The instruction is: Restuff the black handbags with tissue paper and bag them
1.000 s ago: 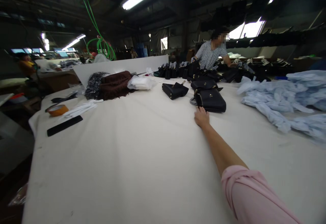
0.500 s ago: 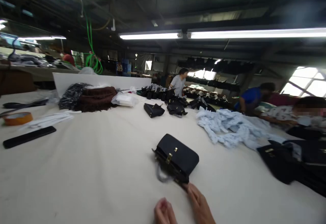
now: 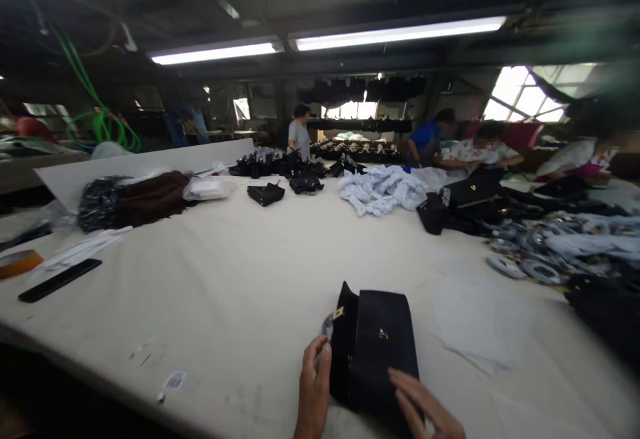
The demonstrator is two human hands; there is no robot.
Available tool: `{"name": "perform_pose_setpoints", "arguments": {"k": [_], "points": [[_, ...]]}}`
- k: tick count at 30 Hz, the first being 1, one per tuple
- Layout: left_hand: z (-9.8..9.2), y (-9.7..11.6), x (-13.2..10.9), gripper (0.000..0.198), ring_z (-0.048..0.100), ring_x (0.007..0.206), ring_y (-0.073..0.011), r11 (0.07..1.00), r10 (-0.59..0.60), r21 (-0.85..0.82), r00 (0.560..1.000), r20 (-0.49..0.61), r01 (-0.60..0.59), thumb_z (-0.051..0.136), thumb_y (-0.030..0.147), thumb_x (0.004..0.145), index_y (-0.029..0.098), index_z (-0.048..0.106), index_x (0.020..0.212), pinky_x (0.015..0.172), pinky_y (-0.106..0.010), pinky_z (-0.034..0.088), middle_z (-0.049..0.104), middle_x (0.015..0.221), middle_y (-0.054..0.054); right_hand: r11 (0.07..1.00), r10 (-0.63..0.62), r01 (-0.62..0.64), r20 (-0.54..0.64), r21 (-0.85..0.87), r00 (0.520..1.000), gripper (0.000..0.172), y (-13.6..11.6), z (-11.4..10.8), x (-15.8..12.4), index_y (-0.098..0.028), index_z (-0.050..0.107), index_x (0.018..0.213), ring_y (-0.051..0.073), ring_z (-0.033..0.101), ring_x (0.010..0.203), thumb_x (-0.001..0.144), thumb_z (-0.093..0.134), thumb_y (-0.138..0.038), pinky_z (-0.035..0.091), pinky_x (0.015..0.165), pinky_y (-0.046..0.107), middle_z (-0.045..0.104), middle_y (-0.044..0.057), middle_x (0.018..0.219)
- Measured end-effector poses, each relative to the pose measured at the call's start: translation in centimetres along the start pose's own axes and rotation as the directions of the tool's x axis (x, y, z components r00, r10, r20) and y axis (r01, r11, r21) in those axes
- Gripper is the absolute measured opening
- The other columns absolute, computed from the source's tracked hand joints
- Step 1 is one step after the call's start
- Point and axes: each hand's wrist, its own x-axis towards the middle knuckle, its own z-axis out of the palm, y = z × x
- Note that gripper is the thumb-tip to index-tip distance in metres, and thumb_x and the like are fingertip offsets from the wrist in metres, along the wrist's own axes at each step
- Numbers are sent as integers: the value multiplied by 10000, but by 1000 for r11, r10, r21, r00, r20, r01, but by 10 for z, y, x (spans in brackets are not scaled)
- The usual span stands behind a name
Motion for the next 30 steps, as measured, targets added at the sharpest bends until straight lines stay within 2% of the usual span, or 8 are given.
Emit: {"name": "perform_pose_setpoints", "arguments": {"k": [3,8,12,16,19,22,27,30], "points": [[3,5,-31,662,523,1230,-290,999,-18,-35,997,71,20,624,558,782,150,486,1285,1029,-388,437,575,1293,-151,990,104,-122,-210,-74,972,449,2,-24,3,-306,669,1165,333,505,1236,759,667,-498,355,1095,566,591,68,1295],[18,7,-28,667,594,1135,-299,996,-88,-24,996,-27,87,752,480,709,130,548,1238,1007,-419,459,639,1200,-156,831,456,-459,87,315,886,821,14,-11,10,-167,373,1438,297,482,1278,783,599,-608,417,1056,469,452,170,1429],[26,27,-8,502,635,1059,-303,996,-84,-30,992,-90,81,624,510,820,69,662,1056,969,-434,485,685,1103,-187,762,440,-412,69,500,896,831,24,2,-8,-197,304,1467,278,446,1313,784,610,-557,374,1090,454,435,158,1444],[32,78,-18,454,634,1031,-262,986,141,88,990,11,-141,619,504,833,123,683,1070,958,-357,476,709,1049,-116,782,470,-427,21,455,883,843,25,-16,-35,-237,205,1502,295,612,1114,782,590,-445,506,926,495,525,170,1338],[39,112,-35,335,645,844,-212,888,338,189,874,350,-420,579,440,875,167,711,1016,799,-279,501,716,890,-55,950,303,-271,-258,154,917,670,7,-39,-50,-280,334,1455,291,521,1219,824,552,-336,463,991,510,446,121,1410],[45,126,-45,282,612,744,-170,834,372,198,789,489,-515,552,400,896,175,717,932,703,-236,477,687,805,-27,993,-41,0,-348,-118,937,450,-16,-61,-53,-280,527,1323,257,462,1257,889,452,-185,385,1063,491,515,85,1334],[50,118,-40,350,562,645,-152,891,279,253,895,349,-377,584,474,858,141,691,840,582,-228,451,635,683,-11,935,-247,200,-132,-291,960,399,-39,-81,-56,-266,699,833,202,596,930,858,386,-20,365,1004,478,693,9,824],[50,110,-34,442,588,654,-173,955,152,221,967,202,-196,646,542,784,103,684,819,589,-251,484,653,682,-34,924,-221,206,-11,-322,975,338,-55,-84,-63,-253,702,836,165,607,755,840,447,-32,358,976,452,697,-6,754]]}}
